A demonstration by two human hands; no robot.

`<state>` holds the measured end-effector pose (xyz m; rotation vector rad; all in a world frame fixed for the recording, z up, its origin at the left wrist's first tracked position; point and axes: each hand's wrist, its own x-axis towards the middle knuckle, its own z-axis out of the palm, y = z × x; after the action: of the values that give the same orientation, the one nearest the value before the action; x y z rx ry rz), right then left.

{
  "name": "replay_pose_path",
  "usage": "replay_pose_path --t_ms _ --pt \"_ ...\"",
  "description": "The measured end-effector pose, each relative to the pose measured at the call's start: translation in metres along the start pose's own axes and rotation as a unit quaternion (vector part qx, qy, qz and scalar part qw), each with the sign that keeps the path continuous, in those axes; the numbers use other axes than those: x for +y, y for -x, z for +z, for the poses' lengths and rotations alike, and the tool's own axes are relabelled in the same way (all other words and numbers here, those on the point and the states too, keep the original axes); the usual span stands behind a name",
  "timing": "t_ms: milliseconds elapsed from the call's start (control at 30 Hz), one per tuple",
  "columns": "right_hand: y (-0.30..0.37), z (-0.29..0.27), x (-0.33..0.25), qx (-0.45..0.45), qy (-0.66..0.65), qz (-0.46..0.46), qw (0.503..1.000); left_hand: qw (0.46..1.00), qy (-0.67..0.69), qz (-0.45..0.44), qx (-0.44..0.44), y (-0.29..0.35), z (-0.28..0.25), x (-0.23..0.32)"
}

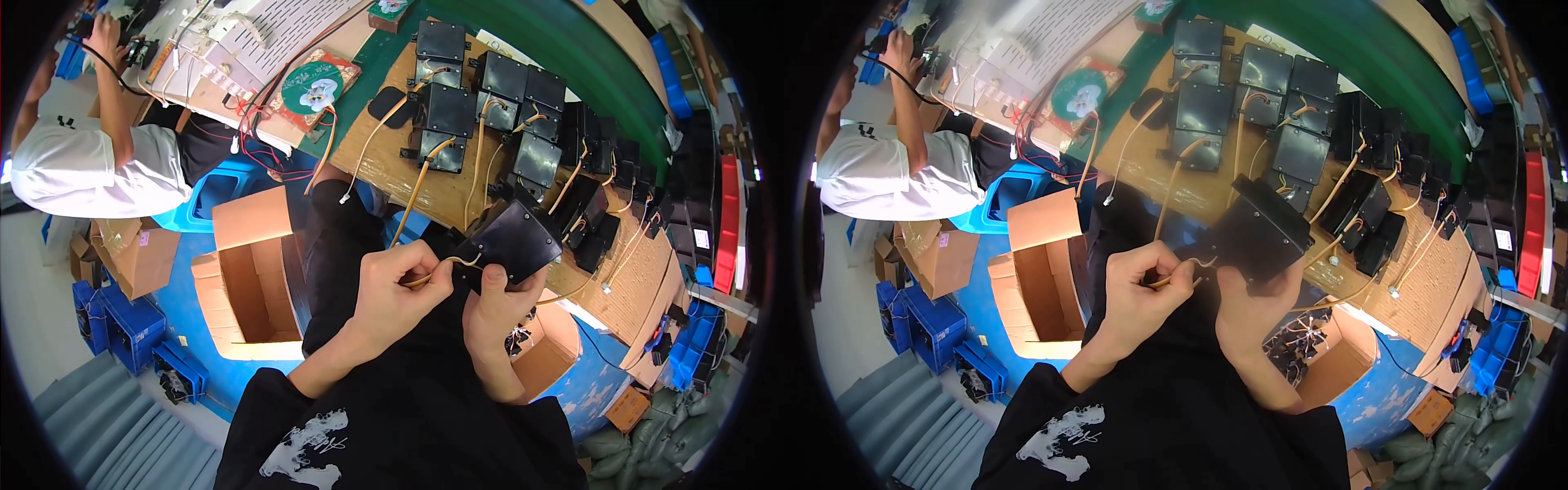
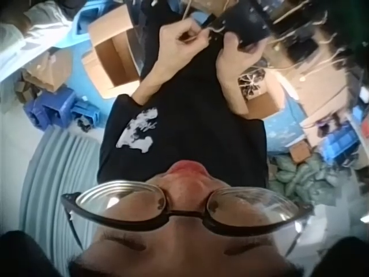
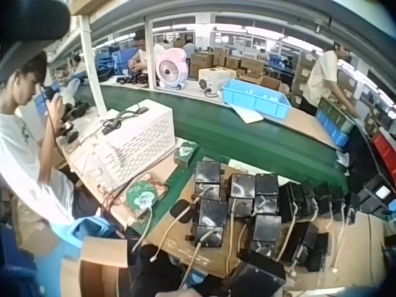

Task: Apply hot glue to secure wires on several small electronic components on a production workbench.

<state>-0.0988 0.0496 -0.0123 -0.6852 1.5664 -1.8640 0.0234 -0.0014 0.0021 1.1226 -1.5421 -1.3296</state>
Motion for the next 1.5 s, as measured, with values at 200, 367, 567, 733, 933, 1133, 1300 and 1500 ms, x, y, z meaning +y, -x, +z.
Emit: replay_pose_path --t_ms 200,367,567,733,933,1133,1300,1500 --pt "0.003 0.005 0.007 -0.004 -0.078 0.052 0.996 0.999 0.047 -0.016 0.019 0.012 0.006 -0.006" --pt "0.0 0.009 0.011 -0.036 -0.159 0.139 0.977 0.998 0.064 0.005 0.029 0.01 0.003 -0.008" --pt "-0.005 0.017 -0.01 -0.169 -0.108 0.183 0.962 0.994 0.078 0.052 0.048 0.006 0.003 -0.008" --pt "-0.008 0.013 -0.011 -0.159 -0.187 0.179 0.953 0.996 0.058 0.071 0.024 0.007 -0.001 0.0" --pt "-0.011 0.009 -0.005 -0.179 -0.164 0.127 0.962 0.999 0.026 0.038 0.022 0.006 -0.009 0.01" --pt "-0.009 0.006 0.001 -0.188 -0.145 0.082 0.968 0.999 0.001 -0.046 0.016 0.003 -0.017 0.013" --pt "-0.012 0.004 -0.002 -0.186 -0.111 0.065 0.974 0.999 -0.039 -0.013 0.013 0.001 -0.016 0.013" --pt "-0.012 -0.002 -0.008 -0.18 -0.028 0.062 0.981 0.997 -0.071 -0.003 0.014 -0.004 -0.014 0.015"
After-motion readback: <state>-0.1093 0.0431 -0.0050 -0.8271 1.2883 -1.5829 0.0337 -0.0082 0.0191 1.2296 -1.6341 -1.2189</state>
